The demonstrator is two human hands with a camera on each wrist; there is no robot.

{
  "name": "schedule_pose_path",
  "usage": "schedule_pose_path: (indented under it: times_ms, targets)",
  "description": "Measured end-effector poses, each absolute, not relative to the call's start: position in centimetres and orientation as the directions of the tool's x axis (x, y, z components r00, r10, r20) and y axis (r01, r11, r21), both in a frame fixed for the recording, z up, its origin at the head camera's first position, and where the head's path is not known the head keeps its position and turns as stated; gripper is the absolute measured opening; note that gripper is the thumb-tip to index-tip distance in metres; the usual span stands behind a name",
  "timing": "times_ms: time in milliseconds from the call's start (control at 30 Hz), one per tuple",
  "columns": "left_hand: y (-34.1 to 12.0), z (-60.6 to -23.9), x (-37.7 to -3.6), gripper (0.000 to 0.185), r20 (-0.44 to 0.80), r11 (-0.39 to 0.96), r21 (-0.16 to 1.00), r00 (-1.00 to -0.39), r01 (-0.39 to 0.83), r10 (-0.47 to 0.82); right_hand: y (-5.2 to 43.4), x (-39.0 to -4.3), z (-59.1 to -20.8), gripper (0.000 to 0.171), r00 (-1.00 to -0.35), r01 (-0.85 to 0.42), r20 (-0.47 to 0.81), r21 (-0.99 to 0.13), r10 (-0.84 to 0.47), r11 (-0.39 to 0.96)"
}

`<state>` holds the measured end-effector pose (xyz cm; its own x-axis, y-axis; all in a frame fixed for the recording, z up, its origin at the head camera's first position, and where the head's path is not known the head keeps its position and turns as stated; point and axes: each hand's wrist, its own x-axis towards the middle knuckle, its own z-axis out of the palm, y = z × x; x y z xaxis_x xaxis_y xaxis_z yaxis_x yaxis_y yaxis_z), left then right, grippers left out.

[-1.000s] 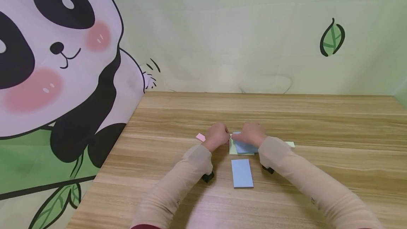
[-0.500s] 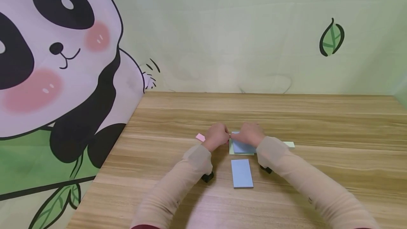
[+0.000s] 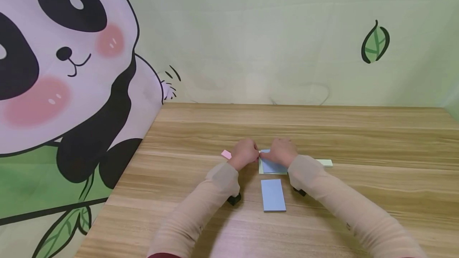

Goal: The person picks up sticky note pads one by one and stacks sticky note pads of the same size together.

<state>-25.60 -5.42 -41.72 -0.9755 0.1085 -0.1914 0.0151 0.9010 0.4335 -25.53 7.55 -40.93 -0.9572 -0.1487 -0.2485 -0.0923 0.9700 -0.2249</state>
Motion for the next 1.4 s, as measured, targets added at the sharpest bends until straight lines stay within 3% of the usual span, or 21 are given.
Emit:
schedule_pose_path:
  times_ms: [133,300,400,900,1400]
  targets:
    - [-5.4,-41.7,-25.6,0.014,-0.207,0.897,0.442,-0.972,0.005,0.107,7.9,-25.7,-40.9,0.067,-0.951,-0.083,-0.267,-0.265,-0.156,0.961]
    - [-5.4,-41.5,-25.5,0.017,-0.225,0.895,0.445,-0.968,-0.003,0.108,8.9,-26.2,-40.9,0.036,-0.95,-0.082,-0.249,-0.378,-0.187,0.922]
    - [-5.4,-41.5,-25.5,0.019,-0.217,0.896,0.444,-0.97,0.001,0.109,9.6,-26.5,-40.9,0.029,-0.953,-0.093,-0.233,-0.386,-0.194,0.918]
    - [-5.2,-41.5,-25.2,0.027,-0.2,0.91,0.414,-0.976,-0.005,0.086,11.6,-26.6,-40.9,0.015,-0.942,0.067,-0.315,-0.515,-0.116,0.854]
    - [-5.0,-41.6,-25.1,0.026,-0.208,0.914,0.405,-0.974,-0.008,0.084,11.5,-26.6,-41.5,0.018,-0.929,0.081,-0.346,-0.542,-0.134,0.837]
